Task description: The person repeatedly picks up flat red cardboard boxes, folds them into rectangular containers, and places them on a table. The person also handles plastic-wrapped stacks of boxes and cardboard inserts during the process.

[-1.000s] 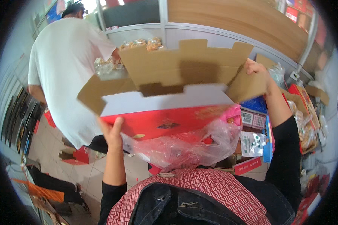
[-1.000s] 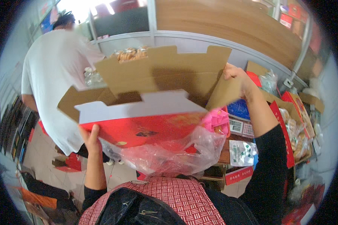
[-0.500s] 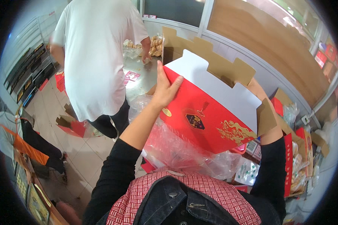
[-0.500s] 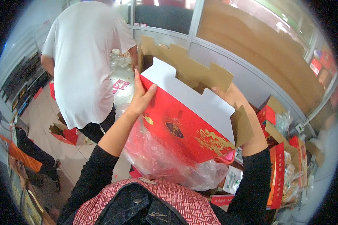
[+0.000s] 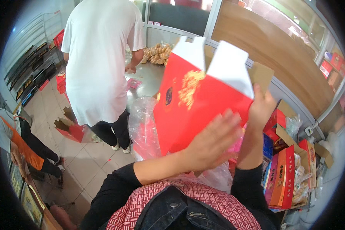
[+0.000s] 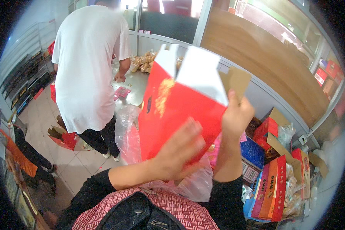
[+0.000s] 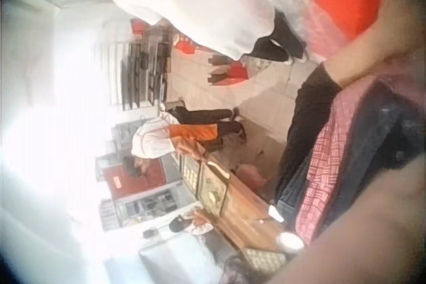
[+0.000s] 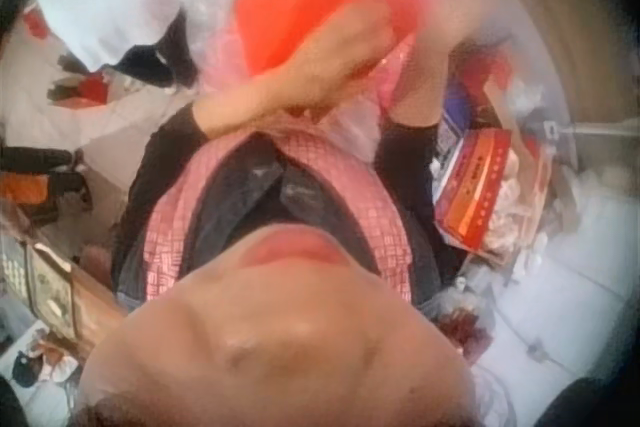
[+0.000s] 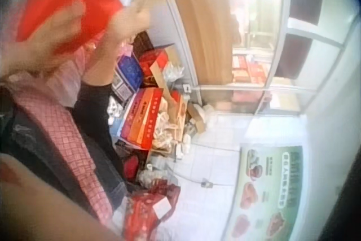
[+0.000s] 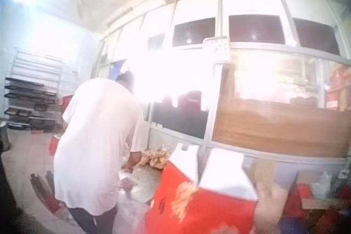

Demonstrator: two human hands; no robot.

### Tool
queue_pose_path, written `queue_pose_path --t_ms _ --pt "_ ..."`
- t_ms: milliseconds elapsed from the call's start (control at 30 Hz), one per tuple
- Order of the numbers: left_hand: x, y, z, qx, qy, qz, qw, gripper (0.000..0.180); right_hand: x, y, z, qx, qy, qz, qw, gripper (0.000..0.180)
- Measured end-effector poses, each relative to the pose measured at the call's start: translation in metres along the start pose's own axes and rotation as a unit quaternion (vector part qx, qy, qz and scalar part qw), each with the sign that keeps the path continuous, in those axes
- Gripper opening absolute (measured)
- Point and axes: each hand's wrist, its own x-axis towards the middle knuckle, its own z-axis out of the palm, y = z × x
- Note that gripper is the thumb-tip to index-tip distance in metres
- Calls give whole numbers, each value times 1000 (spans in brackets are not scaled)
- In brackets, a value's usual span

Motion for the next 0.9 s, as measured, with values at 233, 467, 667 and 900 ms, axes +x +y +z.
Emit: queue_pose_path --t_ms 233,467,667,900 --pt "135 -1 -13 31 107 89 990 53 -9 -64 -19 218 -2 -62 974 24" --pt "126 38 -60 223 -36 63 972 49 -60 -77 13 221 -25 -204 953 45" --pt "2 -35 -124 177 50 -356 916 23 -140 -31 29 195 -210 -254 924 51" --pt "10 -34 -140 142 -8 -131 981 23 41 93 -7 175 -132 156 963 52"
